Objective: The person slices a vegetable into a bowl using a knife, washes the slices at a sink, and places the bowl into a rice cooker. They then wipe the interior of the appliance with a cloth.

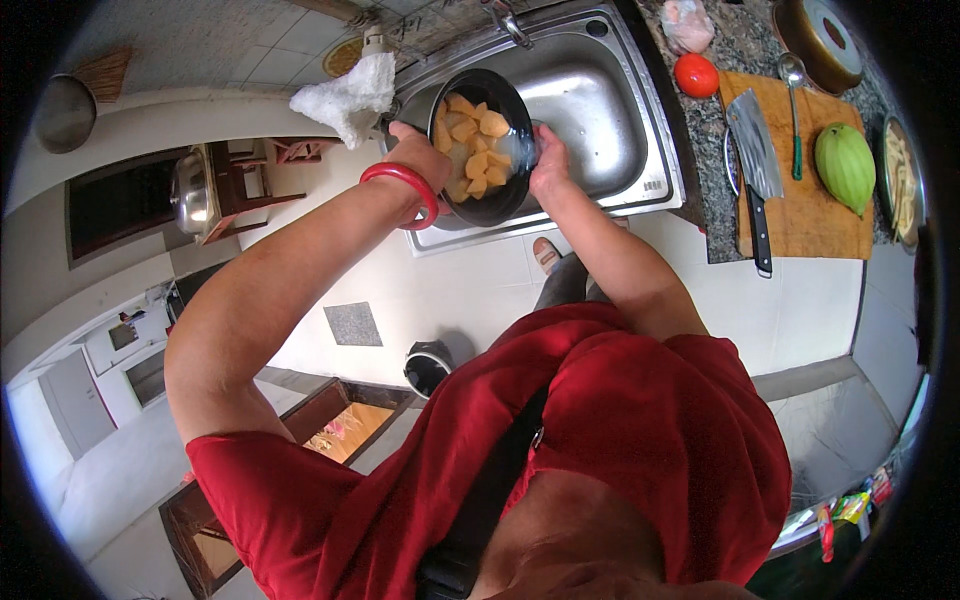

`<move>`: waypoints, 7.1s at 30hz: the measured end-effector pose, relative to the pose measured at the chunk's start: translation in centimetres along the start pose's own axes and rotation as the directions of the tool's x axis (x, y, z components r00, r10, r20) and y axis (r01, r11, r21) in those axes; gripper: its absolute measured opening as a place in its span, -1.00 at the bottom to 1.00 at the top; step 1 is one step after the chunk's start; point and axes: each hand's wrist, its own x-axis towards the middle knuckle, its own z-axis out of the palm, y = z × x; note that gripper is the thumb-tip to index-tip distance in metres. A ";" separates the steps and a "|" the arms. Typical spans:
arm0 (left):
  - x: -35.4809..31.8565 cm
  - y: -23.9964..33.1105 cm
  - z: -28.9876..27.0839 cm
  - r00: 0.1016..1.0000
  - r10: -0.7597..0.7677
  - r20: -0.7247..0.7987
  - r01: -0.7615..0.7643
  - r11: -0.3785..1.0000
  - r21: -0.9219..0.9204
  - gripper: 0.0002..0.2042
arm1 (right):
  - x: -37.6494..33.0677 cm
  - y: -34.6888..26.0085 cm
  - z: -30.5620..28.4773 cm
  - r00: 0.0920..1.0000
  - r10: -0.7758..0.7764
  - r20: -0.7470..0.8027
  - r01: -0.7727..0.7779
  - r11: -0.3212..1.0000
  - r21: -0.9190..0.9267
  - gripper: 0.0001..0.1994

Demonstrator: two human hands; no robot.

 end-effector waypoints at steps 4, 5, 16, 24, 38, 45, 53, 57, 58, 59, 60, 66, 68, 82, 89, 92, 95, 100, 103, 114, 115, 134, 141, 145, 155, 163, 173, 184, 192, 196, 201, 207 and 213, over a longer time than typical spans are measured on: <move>0.3 0.3 0.2 1.000 0.018 -0.016 -0.017 0.999 0.045 -0.34 | 0.1 -0.2 0.0 1.000 0.015 0.010 -0.015 1.000 0.009 -0.81; 0.2 0.5 0.3 0.999 0.019 -0.033 -0.017 0.998 0.068 -0.32 | 0.0 -0.3 0.1 1.000 0.001 0.000 -0.001 1.000 -0.002 -0.81; 1.4 0.3 1.0 0.985 0.063 -0.159 -0.020 0.966 0.259 -0.26 | -1.2 -0.4 1.4 0.999 0.014 0.035 -0.014 1.000 0.009 -0.79; 0.4 1.1 1.1 0.964 0.135 -0.229 -0.030 0.911 0.410 -0.25 | -0.6 -0.4 1.7 0.999 -0.010 0.031 0.011 1.000 -0.016 -0.75; -0.7 1.8 1.0 0.976 0.069 -0.207 0.041 0.874 0.483 -0.15 | -1.0 0.4 2.1 0.998 0.019 0.058 -0.019 1.000 -0.008 -0.70; -0.7 2.0 0.9 0.971 0.077 -0.226 0.042 0.877 0.479 -0.17 | -1.3 0.2 2.4 0.998 0.020 0.059 -0.020 1.000 -0.006 -0.68; -0.8 2.3 1.0 0.967 0.067 -0.245 0.064 0.869 0.490 -0.16 | -1.7 0.1 2.9 1.000 0.001 0.023 0.000 1.000 -0.031 -0.70; -0.9 2.5 1.0 0.968 0.064 -0.243 0.062 0.877 0.476 -0.16 | -0.8 0.4 2.8 1.000 0.011 -0.008 -0.011 1.000 -0.019 -0.70; -0.9 2.6 1.1 0.968 0.063 -0.243 0.062 0.878 0.475 -0.16 | -0.7 0.4 2.8 1.000 0.013 -0.014 -0.013 1.000 -0.017 -0.70; -0.8 2.5 1.0 0.968 0.061 -0.242 0.063 0.878 0.475 -0.16 | -0.7 0.5 2.8 1.000 0.009 -0.005 -0.010 1.000 -0.017 -0.71; -0.5 2.2 1.0 0.965 0.090 -0.247 0.039 0.880 0.473 -0.14 | -0.8 0.5 2.8 1.000 0.006 0.004 -0.006 1.000 -0.018 -0.71; -0.2 2.2 1.2 0.960 0.110 -0.256 0.024 0.883 0.469 -0.12 | 0.2 0.6 2.4 1.000 0.019 -0.001 -0.019 1.000 0.003 -0.74; -0.9 2.8 1.2 0.969 0.055 -0.242 0.072 0.870 0.487 -0.16 | 0.7 0.6 2.0 0.999 0.040 -0.001 -0.040 0.999 0.017 -0.75; 0.2 2.4 1.3 0.972 0.099 -0.215 0.061 0.772 0.633 -0.14 | 1.4 1.3 2.1 0.997 0.076 0.007 -0.076 0.997 0.015 -0.73; 1.0 1.4 0.9 0.982 0.047 -0.186 -0.014 0.984 0.175 -0.18 | 4.1 0.0 0.3 1.000 -0.023 0.000 0.023 0.999 -0.030 -0.85; 1.9 -0.4 0.0 0.998 -0.022 -0.054 0.007 0.966 -0.260 -0.40 | 3.9 -2.4 1.0 0.996 0.010 -0.086 -0.010 1.000 -0.001 -0.85; 4.5 -5.0 -0.9 0.962 -0.118 0.247 0.248 0.757 -0.605 -0.62 | 3.3 -5.1 2.2 0.983 0.041 0.179 -0.028 0.997 -0.075 -0.87; 4.6 -10.2 1.3 0.917 0.100 0.386 0.295 0.479 -0.827 -0.78 | 0.4 -8.2 3.2 0.937 0.007 0.350 0.311 0.445 -0.840 -0.82; 5.7 -12.0 3.1 0.890 0.216 0.402 0.296 0.397 -0.869 -0.77 | 0.4 -9.6 2.8 0.821 -0.132 0.556 0.500 -0.306 -0.810 -0.80; 10.3 -11.3 9.9 0.929 0.277 0.244 0.217 0.123 -0.968 -0.68 | -7.7 -10.7 17.3 0.613 -0.157 0.774 0.594 -0.554 -0.583 -0.60; 11.0 -10.7 10.2 0.912 0.325 0.249 0.219 0.128 -0.967 -0.53 | -7.9 -10.2 18.2 0.605 -0.083 0.792 0.527 -0.704 -0.476 -0.58; 14.1 -5.5 13.3 0.914 0.334 0.230 0.233 0.032 -0.972 -0.48 | -8.2 -12.4 19.9 0.457 0.206 0.865 0.221 -0.969 0.113 -0.75; 13.4 -4.9 12.7 0.941 0.242 0.238 0.229 0.065 -0.971 -0.44 | -7.8 -12.7 20.0 0.461 0.196 0.865 0.217 -0.971 0.104 -0.76; 12.1 -4.5 12.1 0.941 0.218 0.258 0.247 0.074 -0.966 -0.45 | -7.7 -13.1 19.8 0.452 0.183 0.873 0.222 -0.971 0.088 -0.76; 13.9 -5.5 14.6 0.823 0.349 0.448 0.502 -0.080 -0.861 -0.53 | -8.2 -12.6 19.6 0.441 0.199 0.875 0.206 -0.972 0.117 -0.73; 14.7 -6.2 15.2 0.834 0.415 0.364 0.416 -0.042 -0.908 -0.53 | -8.2 -12.4 19.7 0.415 0.200 0.888 0.195 -0.972 0.128 -0.74; 15.0 -6.7 15.8 0.856 0.485 0.176 0.192 0.017 -0.981 -0.49 | -7.8 -12.8 19.4 0.387 0.199 0.900 0.235 -0.966 0.113 -0.77; 14.3 -6.9 15.6 0.880 0.464 0.105 0.109 0.019 -0.994 -0.48 | -8.0 -12.6 19.5 0.451 0.159 0.878 0.218 -0.974 0.065 -0.75; 15.4 -7.2 16.5 0.875 0.462 0.144 0.139 0.045 -0.989 -0.46 | -7.7 -12.3 19.5 0.464 0.098 0.880 0.221 -0.975 -0.008 -0.75; 15.7 -7.4 16.7 0.872 0.454 0.184 0.164 0.084 -0.983 -0.47 | -7.9 -11.7 19.5 0.500 0.026 0.866 0.163 -0.984 -0.065 -0.75; 16.0 -7.6 16.9 0.888 0.425 0.176 0.145 0.103 -0.984 -0.46 | -8.6 -8.7 18.9 0.549 -0.097 0.830 0.184 -0.955 -0.233 -0.74; 14.2 -9.6 14.8 0.885 0.450 0.121 0.097 0.077 -0.992 -0.44 | -8.6 -11.7 16.9 0.808 0.130 0.575 0.589 -0.149 -0.794 -0.68; 8.2 -14.7 10.1 0.896 0.435 0.094 0.042 0.128 -0.991 -0.53 | -7.9 -12.1 9.2 0.778 0.144 0.612 0.593 -0.488 -0.640 -0.76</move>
